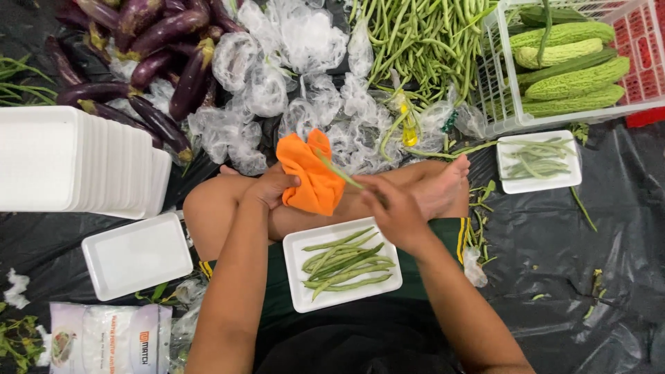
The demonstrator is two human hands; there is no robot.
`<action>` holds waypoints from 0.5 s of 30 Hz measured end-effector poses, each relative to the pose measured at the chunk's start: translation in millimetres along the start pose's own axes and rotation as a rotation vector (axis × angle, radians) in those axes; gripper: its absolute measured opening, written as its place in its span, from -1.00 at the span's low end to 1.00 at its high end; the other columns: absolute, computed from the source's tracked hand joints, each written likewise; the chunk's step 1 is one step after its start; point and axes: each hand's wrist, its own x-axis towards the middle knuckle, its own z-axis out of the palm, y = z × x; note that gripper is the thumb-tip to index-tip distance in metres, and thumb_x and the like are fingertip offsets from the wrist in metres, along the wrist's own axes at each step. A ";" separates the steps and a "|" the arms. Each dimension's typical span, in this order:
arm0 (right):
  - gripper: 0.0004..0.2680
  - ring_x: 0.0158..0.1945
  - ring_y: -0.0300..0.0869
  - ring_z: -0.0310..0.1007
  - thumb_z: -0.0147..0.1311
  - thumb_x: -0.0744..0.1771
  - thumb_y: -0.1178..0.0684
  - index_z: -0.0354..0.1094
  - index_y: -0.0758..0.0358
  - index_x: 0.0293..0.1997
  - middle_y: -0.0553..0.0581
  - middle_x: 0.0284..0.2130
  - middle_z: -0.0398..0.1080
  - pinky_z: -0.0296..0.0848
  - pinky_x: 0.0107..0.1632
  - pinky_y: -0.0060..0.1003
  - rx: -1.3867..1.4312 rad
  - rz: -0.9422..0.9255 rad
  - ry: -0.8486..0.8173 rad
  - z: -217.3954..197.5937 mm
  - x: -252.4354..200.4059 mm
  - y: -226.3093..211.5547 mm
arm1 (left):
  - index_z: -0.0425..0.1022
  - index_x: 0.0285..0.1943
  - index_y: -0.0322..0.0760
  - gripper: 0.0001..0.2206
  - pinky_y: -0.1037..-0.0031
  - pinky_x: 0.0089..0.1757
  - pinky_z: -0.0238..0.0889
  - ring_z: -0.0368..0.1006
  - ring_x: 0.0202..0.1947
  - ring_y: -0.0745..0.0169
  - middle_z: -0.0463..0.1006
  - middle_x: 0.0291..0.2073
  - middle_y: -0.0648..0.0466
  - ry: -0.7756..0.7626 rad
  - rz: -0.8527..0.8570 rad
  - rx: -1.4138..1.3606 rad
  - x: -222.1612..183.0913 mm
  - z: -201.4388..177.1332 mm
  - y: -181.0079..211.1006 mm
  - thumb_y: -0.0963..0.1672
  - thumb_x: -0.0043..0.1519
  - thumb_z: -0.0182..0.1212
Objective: Cleaning and sorting green beans by wiping each one with a cloth before placing them on a tray.
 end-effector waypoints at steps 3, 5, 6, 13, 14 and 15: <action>-0.79 -0.08 -0.13 0.61 0.10 0.38 -0.08 0.48 -0.24 0.15 -0.07 -0.18 0.61 0.56 0.01 -0.16 -0.136 -0.169 0.048 32.6 11.9 -6.4 | 0.21 0.51 -0.17 -0.17 -0.31 0.12 0.22 0.41 0.16 -0.40 0.44 0.25 -0.23 0.013 0.004 0.042 1.1 -15.6 -10.5 -0.30 -0.01 0.48; -0.83 -0.12 -0.14 0.62 0.10 0.38 -0.03 0.50 -0.14 0.08 -0.05 -0.21 0.61 0.55 -0.01 -0.23 -0.154 -0.291 0.112 44.3 22.4 -19.4 | 0.19 0.52 -0.16 -0.22 -0.26 0.12 0.24 0.42 0.17 -0.36 0.44 0.26 -0.20 0.023 -0.014 0.053 -3.4 -9.0 -1.0 -0.23 0.07 0.46; -0.87 -0.16 -0.15 0.62 0.09 0.39 0.02 0.52 -0.04 0.01 -0.04 -0.24 0.60 0.54 -0.04 -0.30 -0.176 -0.411 0.171 50.0 28.2 -26.1 | 0.18 0.53 -0.15 -0.27 -0.20 0.13 0.27 0.42 0.17 -0.31 0.44 0.26 -0.17 0.033 -0.032 0.059 -5.1 -5.7 3.9 -0.16 0.14 0.45; -0.79 -0.18 -0.05 0.50 -0.14 0.44 -0.09 0.47 -0.06 0.07 0.00 -0.32 0.50 0.27 -0.08 -0.16 -0.425 -0.403 -0.002 53.8 38.2 -29.2 | 0.17 0.54 -0.07 -0.37 -0.11 0.13 0.33 0.48 0.13 -0.17 0.47 0.24 -0.04 0.051 -0.126 0.053 -9.5 10.9 24.7 -0.08 0.28 0.34; -0.80 -0.18 -0.03 0.45 -0.11 0.42 -0.13 0.50 -0.08 -0.01 0.00 -0.35 0.41 0.24 -0.10 -0.13 -0.417 -0.416 -0.042 46.3 36.1 -36.5 | 0.26 0.46 -0.07 -0.46 -0.05 0.15 0.30 0.47 0.13 -0.08 0.49 0.21 0.01 -0.019 -0.126 0.123 -21.0 35.9 46.1 -0.11 0.27 0.31; -0.80 -0.19 -0.01 0.40 -0.08 0.41 -0.17 0.52 -0.11 -0.09 0.00 -0.37 0.32 0.22 -0.12 -0.11 -0.410 -0.430 -0.081 38.2 34.4 -43.3 | 0.35 0.39 -0.07 -0.54 0.01 0.17 0.28 0.46 0.13 0.01 0.51 0.19 0.06 -0.091 -0.123 0.192 -31.4 61.3 67.4 -0.14 0.27 0.28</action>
